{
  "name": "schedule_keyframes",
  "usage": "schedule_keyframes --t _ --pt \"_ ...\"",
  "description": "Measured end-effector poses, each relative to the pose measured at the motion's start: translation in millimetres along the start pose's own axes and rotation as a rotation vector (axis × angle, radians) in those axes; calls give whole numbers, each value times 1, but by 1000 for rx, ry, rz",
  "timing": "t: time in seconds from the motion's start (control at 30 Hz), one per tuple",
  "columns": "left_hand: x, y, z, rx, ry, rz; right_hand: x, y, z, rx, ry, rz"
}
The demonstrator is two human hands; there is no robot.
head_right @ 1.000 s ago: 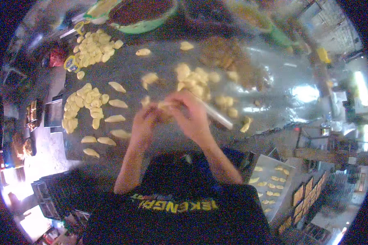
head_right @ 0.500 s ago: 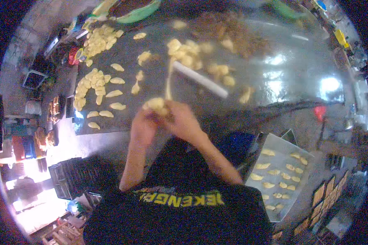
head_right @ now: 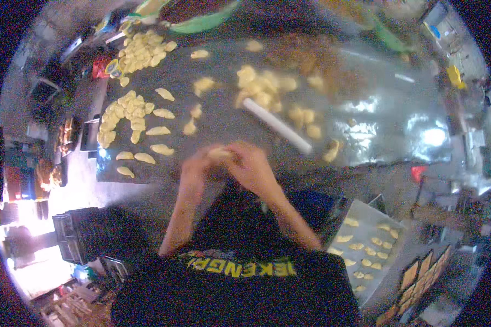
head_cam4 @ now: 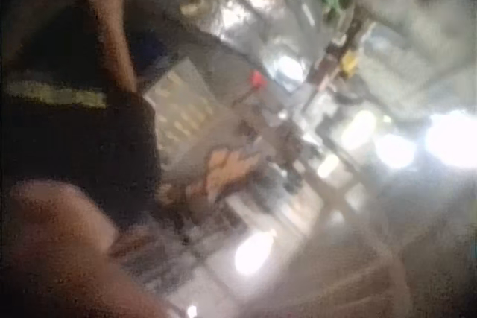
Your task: The person prepares pastries by filling dough pieces and then rolling them with a rolling pin on a metal work table.
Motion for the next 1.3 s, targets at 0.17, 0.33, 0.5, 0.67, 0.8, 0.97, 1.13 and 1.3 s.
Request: schedule_keyframes --t 0.17,0.33,0.5,0.67,0.8,0.97,1.13,1.3 --pt "-36 15 7 67 555 180 -1 25 13 115 31 161" --pt "-38 41 -23 56 250 55 -8 46 31 111 174 280" --pt "-57 59 -35 63 385 130 -1 68 44 133 227 371" --pt "-53 75 -71 17 47 -244 -10 82 41 25 681 677" --pt "-61 81 -89 62 -41 -206 11 116 36 103 505 491" --pt "-83 91 -93 14 47 -140 90 143 62 98 -338 -225" --pt "-97 92 -96 36 322 6 97 148 84 268 -630 -276" --pt "-71 104 -120 -113 180 -96 59 136 101 613 50 119"
Point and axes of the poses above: each hand's wrist, its own y-axis towards the middle knuckle, its own z-axis out of the palm, x = y × z, the point moved 10 cm from there along y, towards the middle knuckle, and after that the axes turned 13 degrees about -y, right-handed, at the moved point
